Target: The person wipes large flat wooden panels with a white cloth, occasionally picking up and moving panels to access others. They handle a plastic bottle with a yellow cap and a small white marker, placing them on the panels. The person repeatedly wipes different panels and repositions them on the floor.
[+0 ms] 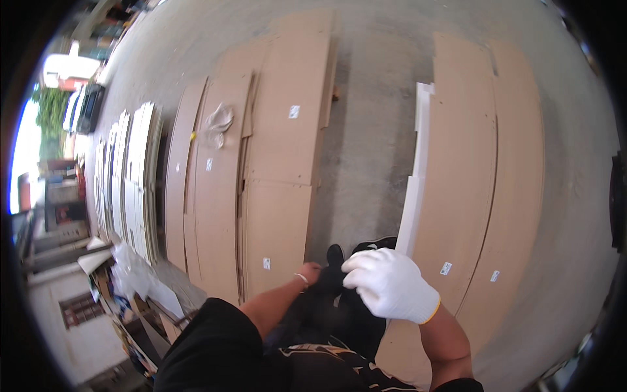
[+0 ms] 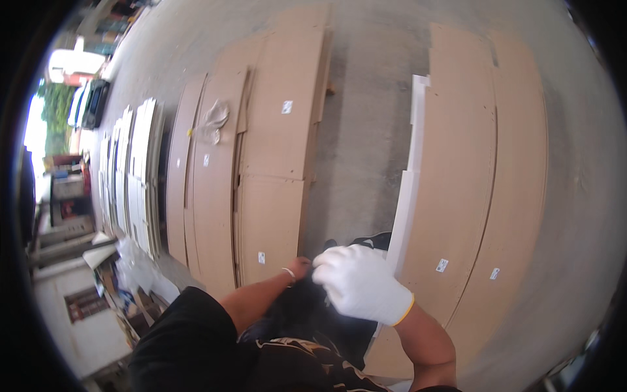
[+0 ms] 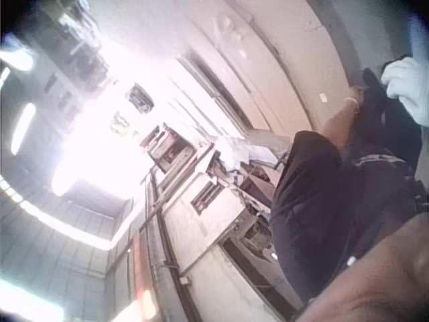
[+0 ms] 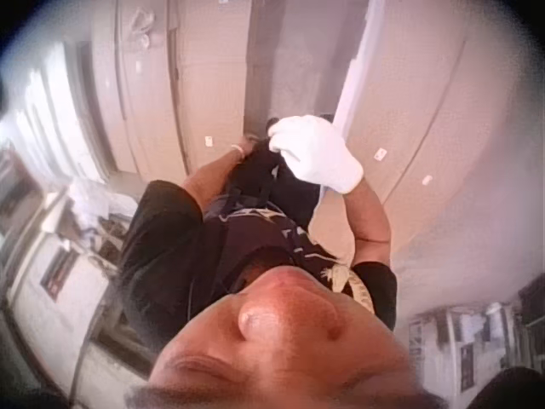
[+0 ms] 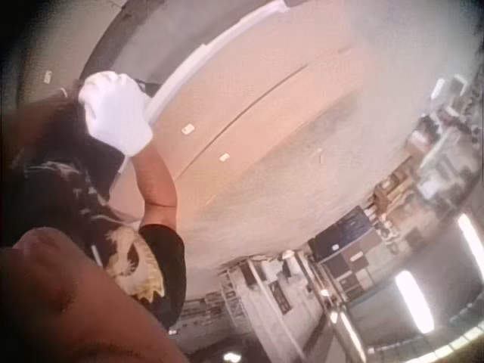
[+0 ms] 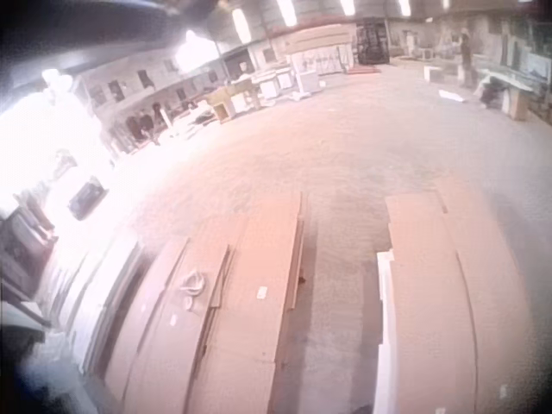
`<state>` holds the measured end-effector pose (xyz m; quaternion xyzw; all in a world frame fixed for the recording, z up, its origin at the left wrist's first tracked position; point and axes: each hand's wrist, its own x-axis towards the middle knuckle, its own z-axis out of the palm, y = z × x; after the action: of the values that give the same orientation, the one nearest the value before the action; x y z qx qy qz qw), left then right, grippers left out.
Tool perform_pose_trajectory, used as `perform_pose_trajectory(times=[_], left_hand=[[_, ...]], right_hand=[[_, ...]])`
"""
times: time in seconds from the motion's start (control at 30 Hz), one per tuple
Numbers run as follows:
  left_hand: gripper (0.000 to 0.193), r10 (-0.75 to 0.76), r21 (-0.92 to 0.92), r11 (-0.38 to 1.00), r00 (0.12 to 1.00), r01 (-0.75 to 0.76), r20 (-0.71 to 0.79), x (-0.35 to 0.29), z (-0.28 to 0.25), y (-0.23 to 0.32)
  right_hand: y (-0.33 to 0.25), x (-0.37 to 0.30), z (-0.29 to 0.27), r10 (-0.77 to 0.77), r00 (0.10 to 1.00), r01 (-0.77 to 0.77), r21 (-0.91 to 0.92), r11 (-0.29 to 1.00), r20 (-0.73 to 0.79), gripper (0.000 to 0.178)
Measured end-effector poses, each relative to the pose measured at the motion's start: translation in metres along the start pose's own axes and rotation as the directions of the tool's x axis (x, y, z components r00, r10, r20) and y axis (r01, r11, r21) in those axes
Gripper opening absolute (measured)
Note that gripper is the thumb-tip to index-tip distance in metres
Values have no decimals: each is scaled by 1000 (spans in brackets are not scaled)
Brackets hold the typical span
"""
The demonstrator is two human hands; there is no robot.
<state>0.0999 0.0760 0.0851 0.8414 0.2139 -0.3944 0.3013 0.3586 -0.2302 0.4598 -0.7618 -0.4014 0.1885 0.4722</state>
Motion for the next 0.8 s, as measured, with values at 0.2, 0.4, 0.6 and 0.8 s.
perform_pose_trajectory(times=[0.2,0.4,0.6,0.8], left_hand=[[25,-187,292,937,981,193,-49,-166,-60,-179],[26,-322,190,935,942,300,94,-304,1,-212],[25,-282,-60,956,956,287,81,-328,99,-155],[25,-207,-114,968,968,224,143,-320,174,-117]], right_hand=[[-219,94,28,-156,726,355,-171,919,670,20],[-367,163,45,-45,232,453,-67,889,972,31],[-451,155,101,-323,519,628,-97,772,791,21],[-483,127,155,-280,384,652,-44,757,880,20]])
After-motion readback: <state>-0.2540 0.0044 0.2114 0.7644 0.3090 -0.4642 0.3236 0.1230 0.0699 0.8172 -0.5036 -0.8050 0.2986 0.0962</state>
